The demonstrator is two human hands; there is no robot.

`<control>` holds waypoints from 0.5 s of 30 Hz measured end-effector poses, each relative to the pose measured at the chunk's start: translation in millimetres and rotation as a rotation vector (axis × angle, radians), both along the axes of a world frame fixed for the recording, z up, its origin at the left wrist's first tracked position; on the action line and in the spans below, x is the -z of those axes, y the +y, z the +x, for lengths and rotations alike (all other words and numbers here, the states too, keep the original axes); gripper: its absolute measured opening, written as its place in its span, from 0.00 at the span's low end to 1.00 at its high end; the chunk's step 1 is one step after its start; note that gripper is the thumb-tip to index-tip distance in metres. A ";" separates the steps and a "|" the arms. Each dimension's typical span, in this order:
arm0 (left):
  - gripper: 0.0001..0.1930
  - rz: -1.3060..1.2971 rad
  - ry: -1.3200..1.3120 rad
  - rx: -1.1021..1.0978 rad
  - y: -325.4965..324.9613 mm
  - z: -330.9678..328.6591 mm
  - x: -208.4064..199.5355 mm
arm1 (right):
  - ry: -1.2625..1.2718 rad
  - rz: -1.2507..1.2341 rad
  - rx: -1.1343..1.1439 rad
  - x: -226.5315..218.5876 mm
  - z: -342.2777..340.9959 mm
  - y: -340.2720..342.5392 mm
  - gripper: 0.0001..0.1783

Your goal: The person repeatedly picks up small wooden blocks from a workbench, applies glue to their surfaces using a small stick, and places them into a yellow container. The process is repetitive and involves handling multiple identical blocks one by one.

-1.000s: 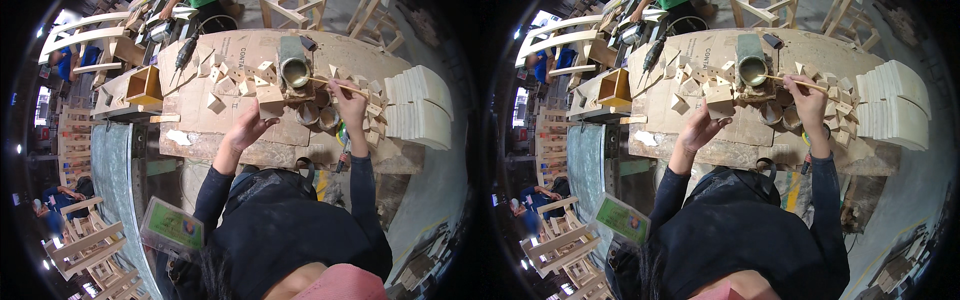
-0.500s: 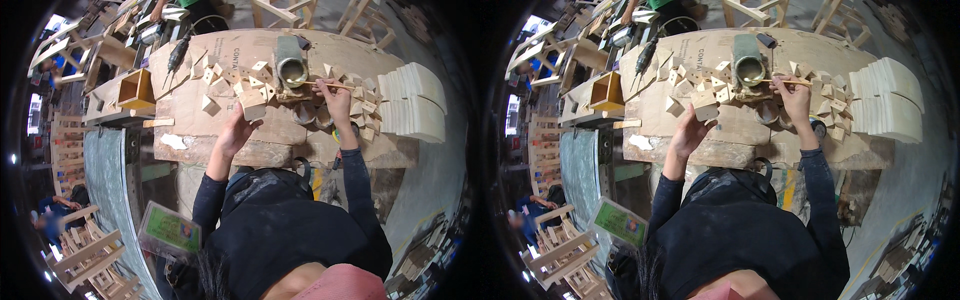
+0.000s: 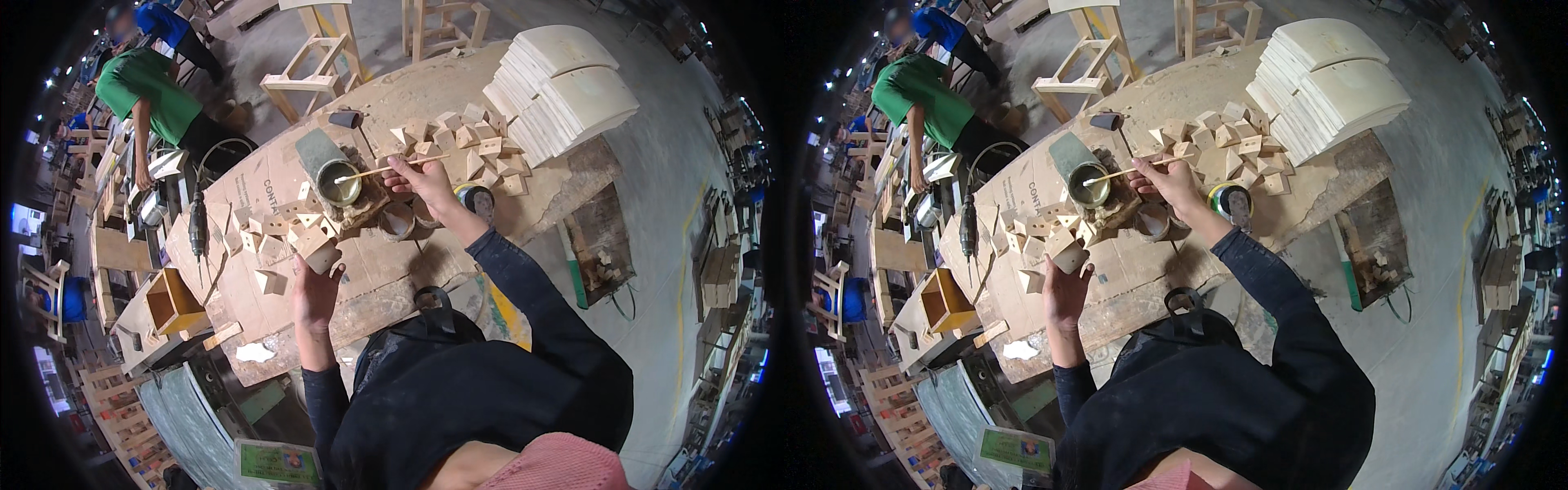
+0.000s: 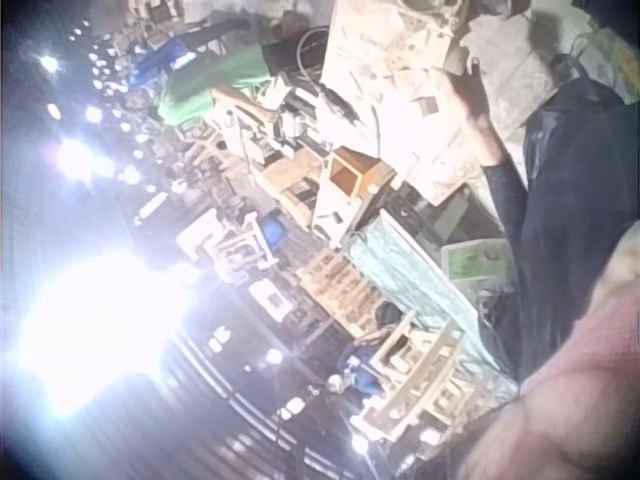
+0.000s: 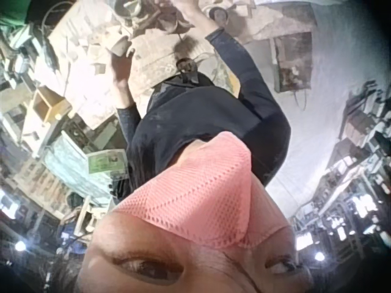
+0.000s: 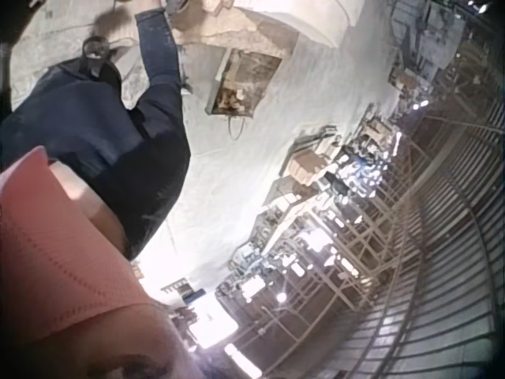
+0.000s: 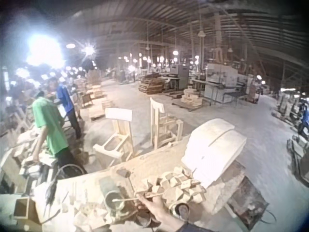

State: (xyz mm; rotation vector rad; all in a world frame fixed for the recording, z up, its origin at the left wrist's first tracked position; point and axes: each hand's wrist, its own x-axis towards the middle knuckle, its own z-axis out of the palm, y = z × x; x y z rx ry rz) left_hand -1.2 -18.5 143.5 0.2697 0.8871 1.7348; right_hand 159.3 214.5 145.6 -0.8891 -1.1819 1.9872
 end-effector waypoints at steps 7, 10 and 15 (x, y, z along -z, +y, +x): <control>0.23 -0.002 -0.014 -0.009 4.7 -7.5 17.0 | 0.111 0.072 0.002 -0.9 -2.7 -6.2 0.13; 0.19 0.030 -0.010 -0.004 7.8 -3.4 5.6 | 0.114 0.101 -0.034 -29.1 2.7 -20.4 0.12; 0.25 0.194 0.063 0.084 16.8 6.5 -30.4 | 0.103 0.258 -0.040 -66.4 13.7 -46.0 0.11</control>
